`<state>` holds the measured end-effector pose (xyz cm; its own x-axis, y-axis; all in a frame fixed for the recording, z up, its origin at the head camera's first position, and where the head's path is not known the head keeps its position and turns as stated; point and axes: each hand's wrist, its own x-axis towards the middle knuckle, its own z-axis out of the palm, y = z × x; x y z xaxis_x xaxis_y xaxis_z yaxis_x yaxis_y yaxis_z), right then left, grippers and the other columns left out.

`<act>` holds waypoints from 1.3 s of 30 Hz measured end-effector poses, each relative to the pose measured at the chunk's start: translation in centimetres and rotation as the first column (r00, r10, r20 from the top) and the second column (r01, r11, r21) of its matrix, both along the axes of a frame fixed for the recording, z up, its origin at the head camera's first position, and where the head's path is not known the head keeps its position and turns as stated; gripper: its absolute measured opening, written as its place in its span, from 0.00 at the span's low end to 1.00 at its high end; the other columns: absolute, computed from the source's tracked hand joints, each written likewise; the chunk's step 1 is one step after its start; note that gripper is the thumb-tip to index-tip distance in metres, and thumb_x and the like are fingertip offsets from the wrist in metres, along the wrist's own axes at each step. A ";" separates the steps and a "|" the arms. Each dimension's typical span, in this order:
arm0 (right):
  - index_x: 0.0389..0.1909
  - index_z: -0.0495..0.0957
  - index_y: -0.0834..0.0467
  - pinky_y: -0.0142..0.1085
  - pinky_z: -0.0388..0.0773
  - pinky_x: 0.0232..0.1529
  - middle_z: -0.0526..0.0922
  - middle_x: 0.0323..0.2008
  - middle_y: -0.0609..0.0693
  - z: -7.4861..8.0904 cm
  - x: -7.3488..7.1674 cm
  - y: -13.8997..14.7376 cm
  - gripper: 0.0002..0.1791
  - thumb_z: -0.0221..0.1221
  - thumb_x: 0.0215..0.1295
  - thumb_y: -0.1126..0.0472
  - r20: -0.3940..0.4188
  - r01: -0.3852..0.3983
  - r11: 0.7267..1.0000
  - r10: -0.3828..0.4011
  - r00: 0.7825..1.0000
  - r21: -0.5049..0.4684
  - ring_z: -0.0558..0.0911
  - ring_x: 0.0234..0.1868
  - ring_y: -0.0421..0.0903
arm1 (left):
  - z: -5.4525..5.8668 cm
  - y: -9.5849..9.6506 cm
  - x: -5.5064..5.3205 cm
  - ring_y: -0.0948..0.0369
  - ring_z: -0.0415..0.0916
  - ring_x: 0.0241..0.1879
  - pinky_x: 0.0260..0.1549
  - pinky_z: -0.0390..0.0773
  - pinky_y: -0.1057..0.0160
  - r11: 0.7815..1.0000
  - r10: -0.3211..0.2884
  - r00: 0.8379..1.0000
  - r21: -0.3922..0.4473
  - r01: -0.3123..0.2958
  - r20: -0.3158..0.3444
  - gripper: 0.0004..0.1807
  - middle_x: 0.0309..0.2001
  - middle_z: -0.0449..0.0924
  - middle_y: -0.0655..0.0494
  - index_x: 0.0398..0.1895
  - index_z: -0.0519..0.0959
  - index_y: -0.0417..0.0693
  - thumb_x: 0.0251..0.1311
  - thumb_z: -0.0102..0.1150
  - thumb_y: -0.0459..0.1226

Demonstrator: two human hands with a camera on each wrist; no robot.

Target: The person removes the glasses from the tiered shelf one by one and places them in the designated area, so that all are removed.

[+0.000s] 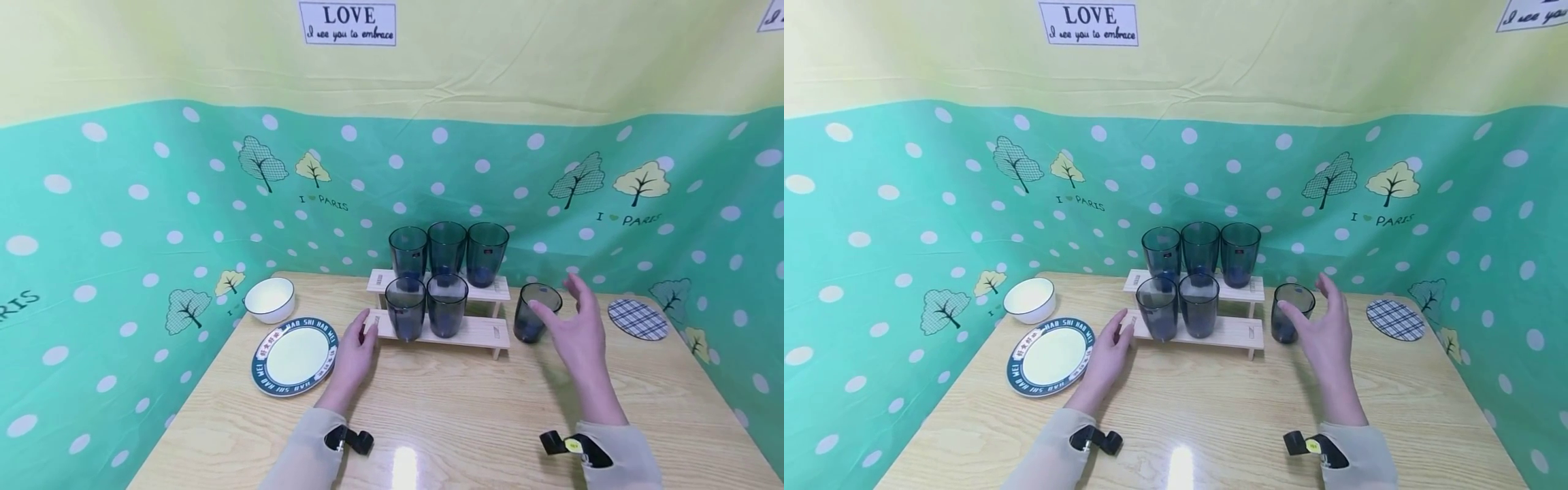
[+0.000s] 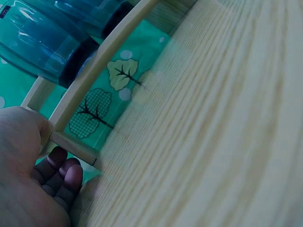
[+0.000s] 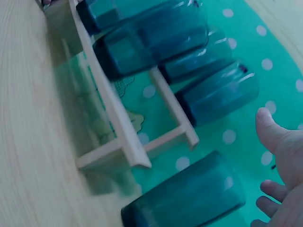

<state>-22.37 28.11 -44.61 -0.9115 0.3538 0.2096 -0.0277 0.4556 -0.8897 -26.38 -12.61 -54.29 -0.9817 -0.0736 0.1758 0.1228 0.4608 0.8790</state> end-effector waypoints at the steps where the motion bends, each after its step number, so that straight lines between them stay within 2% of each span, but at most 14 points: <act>1: 0.92 0.47 0.42 0.66 0.49 0.84 0.59 0.87 0.53 0.3 0.1 -0.2 0.59 0.73 0.71 0.40 -0.006 0.008 1.000 -0.008 1.000 0.000 0.54 0.87 0.62 | 0.0 0.0 0.0 0.40 0.67 0.78 0.79 0.66 0.39 1.000 0.001 1.000 0.000 -0.001 0.006 0.31 0.79 0.69 0.35 0.85 0.67 0.44 0.86 0.54 0.45; 7: 0.91 0.51 0.45 0.67 0.53 0.83 0.63 0.85 0.52 2.3 1.0 -1.8 0.56 0.74 0.72 0.42 -0.053 0.004 1.000 -0.003 0.999 0.010 0.56 0.86 0.60 | 0.1 0.3 -0.1 0.39 0.67 0.79 0.78 0.66 0.39 1.000 -0.005 1.000 0.005 0.005 0.010 0.31 0.79 0.69 0.34 0.85 0.67 0.44 0.86 0.54 0.45; 12: 0.91 0.53 0.46 0.68 0.54 0.82 0.65 0.84 0.53 3.4 1.3 -3.6 0.55 0.74 0.72 0.42 -0.092 -0.058 0.998 0.060 0.994 0.023 0.59 0.85 0.61 | 0.0 0.3 -0.1 0.40 0.66 0.79 0.79 0.65 0.40 1.000 -0.005 1.000 -0.002 0.005 0.008 0.32 0.80 0.69 0.35 0.85 0.66 0.44 0.86 0.55 0.45; 18: 0.89 0.57 0.47 0.62 0.56 0.84 0.68 0.82 0.53 4.0 1.0 -6.2 0.53 0.75 0.71 0.44 -0.106 -0.147 0.989 0.144 0.984 -0.018 0.63 0.84 0.58 | 0.0 0.3 0.0 0.39 0.67 0.78 0.78 0.67 0.39 1.000 -0.006 1.000 -0.005 0.006 -0.011 0.31 0.78 0.70 0.34 0.84 0.68 0.43 0.86 0.55 0.45; 26: 0.88 0.60 0.51 0.53 0.67 0.81 0.70 0.78 0.55 3.2 -0.1 -9.1 0.50 0.76 0.71 0.50 -0.124 -0.263 0.962 0.253 0.959 -0.071 0.71 0.78 0.56 | -0.1 0.1 0.1 0.41 0.66 0.79 0.79 0.67 0.41 1.000 -0.006 1.000 0.008 0.006 0.004 0.31 0.80 0.69 0.37 0.85 0.67 0.44 0.86 0.55 0.45; 33: 0.88 0.60 0.51 0.55 0.69 0.79 0.68 0.79 0.55 2.0 -0.9 -11.0 0.49 0.75 0.73 0.50 -0.089 -0.316 0.947 0.310 0.947 -0.062 0.70 0.78 0.56 | -0.1 0.1 0.2 0.42 0.66 0.79 0.78 0.67 0.41 1.000 -0.010 1.000 0.030 0.010 0.018 0.32 0.80 0.69 0.37 0.85 0.66 0.45 0.86 0.55 0.45; 39: 0.89 0.57 0.51 0.53 0.67 0.81 0.65 0.81 0.56 0.6 -1.5 -12.2 0.53 0.76 0.71 0.49 -0.068 -0.340 0.937 0.336 0.940 -0.080 0.68 0.80 0.57 | -0.1 0.1 0.2 0.42 0.66 0.79 0.78 0.67 0.41 1.000 -0.012 1.000 0.026 0.011 0.015 0.31 0.80 0.69 0.38 0.86 0.67 0.46 0.86 0.55 0.45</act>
<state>-23.89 15.94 -44.01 -0.9691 0.0462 0.2423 -0.2141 0.3305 -0.9192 -26.17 -12.52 -54.42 -0.9851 -0.0665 0.1586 0.1143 0.4363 0.8925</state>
